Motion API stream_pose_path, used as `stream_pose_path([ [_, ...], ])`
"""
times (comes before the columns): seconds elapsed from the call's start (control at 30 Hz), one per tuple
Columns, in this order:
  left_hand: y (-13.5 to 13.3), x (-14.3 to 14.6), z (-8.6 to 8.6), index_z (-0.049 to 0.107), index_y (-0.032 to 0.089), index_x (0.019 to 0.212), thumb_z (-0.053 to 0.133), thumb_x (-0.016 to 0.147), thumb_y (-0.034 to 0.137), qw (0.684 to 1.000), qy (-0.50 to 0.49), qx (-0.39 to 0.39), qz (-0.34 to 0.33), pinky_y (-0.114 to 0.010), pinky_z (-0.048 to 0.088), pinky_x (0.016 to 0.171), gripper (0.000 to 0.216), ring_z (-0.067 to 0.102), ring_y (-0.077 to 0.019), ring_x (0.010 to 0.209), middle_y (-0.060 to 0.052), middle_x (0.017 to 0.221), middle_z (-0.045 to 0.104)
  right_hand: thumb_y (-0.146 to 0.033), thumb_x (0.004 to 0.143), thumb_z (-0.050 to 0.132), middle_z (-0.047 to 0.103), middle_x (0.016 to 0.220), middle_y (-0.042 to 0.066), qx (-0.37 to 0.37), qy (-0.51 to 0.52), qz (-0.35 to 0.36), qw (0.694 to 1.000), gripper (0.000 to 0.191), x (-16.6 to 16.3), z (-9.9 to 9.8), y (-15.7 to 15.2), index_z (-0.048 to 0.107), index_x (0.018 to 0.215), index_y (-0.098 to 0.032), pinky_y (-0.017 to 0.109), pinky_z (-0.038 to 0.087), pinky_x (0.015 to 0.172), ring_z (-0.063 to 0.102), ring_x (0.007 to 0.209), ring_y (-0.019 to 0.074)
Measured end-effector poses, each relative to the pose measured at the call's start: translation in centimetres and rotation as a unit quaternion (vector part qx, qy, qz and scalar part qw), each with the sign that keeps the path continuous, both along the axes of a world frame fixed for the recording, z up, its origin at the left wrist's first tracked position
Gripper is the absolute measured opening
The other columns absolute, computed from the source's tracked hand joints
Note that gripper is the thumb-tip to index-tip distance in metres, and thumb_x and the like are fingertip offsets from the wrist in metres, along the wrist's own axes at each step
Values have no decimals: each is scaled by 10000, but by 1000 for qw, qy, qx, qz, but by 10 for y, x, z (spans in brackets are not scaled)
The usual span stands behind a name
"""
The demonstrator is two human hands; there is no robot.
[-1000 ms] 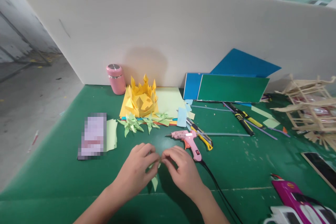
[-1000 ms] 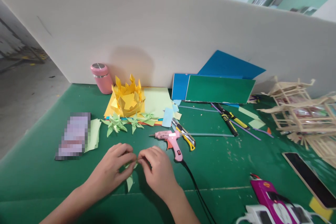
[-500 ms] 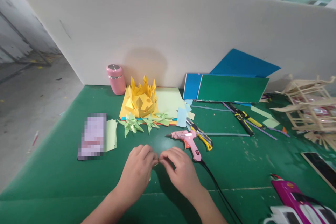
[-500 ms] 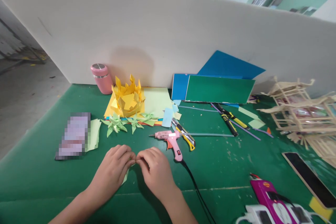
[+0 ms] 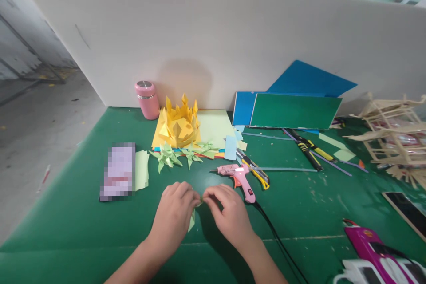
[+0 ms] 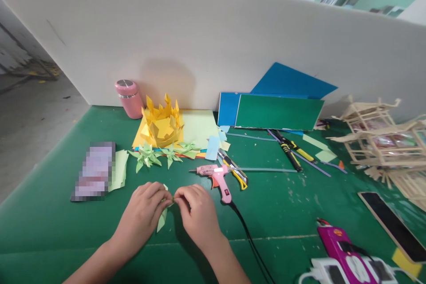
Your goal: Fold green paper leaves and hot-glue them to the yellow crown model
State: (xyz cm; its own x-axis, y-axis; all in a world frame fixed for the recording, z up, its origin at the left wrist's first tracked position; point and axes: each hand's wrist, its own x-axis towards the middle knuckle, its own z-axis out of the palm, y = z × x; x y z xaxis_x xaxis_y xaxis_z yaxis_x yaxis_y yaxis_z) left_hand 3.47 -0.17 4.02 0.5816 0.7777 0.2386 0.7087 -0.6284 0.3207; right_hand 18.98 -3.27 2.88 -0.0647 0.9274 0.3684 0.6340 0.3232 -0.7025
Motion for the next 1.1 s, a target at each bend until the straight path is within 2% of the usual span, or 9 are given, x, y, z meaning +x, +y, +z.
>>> stream_pose_path([
  [0.3,-2,-2,1,652,205,904,490,898,278,991,-121,39,36,-314,464,662,178,608,-186,728,-29,795,649,-163,857,458,640,679,17,-19,12,-34,999,181,7,3,3,584,733,-201,259,426,601,581,650,168],
  [0.43,15,-14,7,610,205,815,498,882,256,982,-162,51,81,-332,496,718,140,609,-193,780,-31,804,628,-186,822,488,648,681,13,-50,41,-64,996,143,14,5,6,592,725,-200,257,448,612,593,640,163],
  [0.53,40,-24,7,605,212,837,492,873,263,976,-147,88,132,-412,494,829,129,592,-248,951,-73,974,602,-202,802,508,652,678,9,-67,72,-79,992,129,18,7,8,601,711,-200,253,467,609,593,617,155],
  [0.6,57,-27,2,608,209,963,517,858,284,982,-97,79,143,-487,441,940,158,517,-306,1128,-115,1172,544,-221,798,523,656,683,10,-78,95,-86,989,124,20,9,8,607,710,-200,251,480,611,599,624,156],
  [0.7,73,-28,-12,570,233,1115,578,815,300,986,-32,54,156,-543,360,1025,308,373,-361,1279,-116,1282,485,-246,795,540,662,703,15,-90,123,-93,984,117,23,11,6,614,718,-196,249,496,624,612,641,157],
  [0.8,78,-26,-25,564,196,1149,585,804,265,990,14,13,139,-521,401,990,352,469,-354,1194,-141,1230,519,-261,792,555,664,704,20,-89,134,-104,982,117,27,11,4,616,721,-191,248,504,628,619,645,159],
  [0.9,69,-26,-25,635,190,1003,569,813,235,992,25,-5,121,-481,471,901,206,584,-308,1019,-123,1123,582,-268,791,564,662,693,23,-76,142,-111,981,117,32,10,2,614,720,-190,252,510,620,619,628,161],
  [1.03,41,-31,-1,694,209,848,661,760,364,994,29,-97,42,-460,513,820,182,615,-290,941,-90,1064,655,-285,793,584,671,724,33,-63,165,-131,976,113,42,7,0,620,739,-192,260,519,618,624,628,164],
  [1.1,29,-34,17,682,267,1002,733,666,464,987,7,-157,-30,-455,500,870,393,583,-304,1065,-76,1204,628,-300,792,593,677,742,40,-62,173,-140,973,121,47,6,-1,627,750,-192,262,522,609,627,633,167],
])
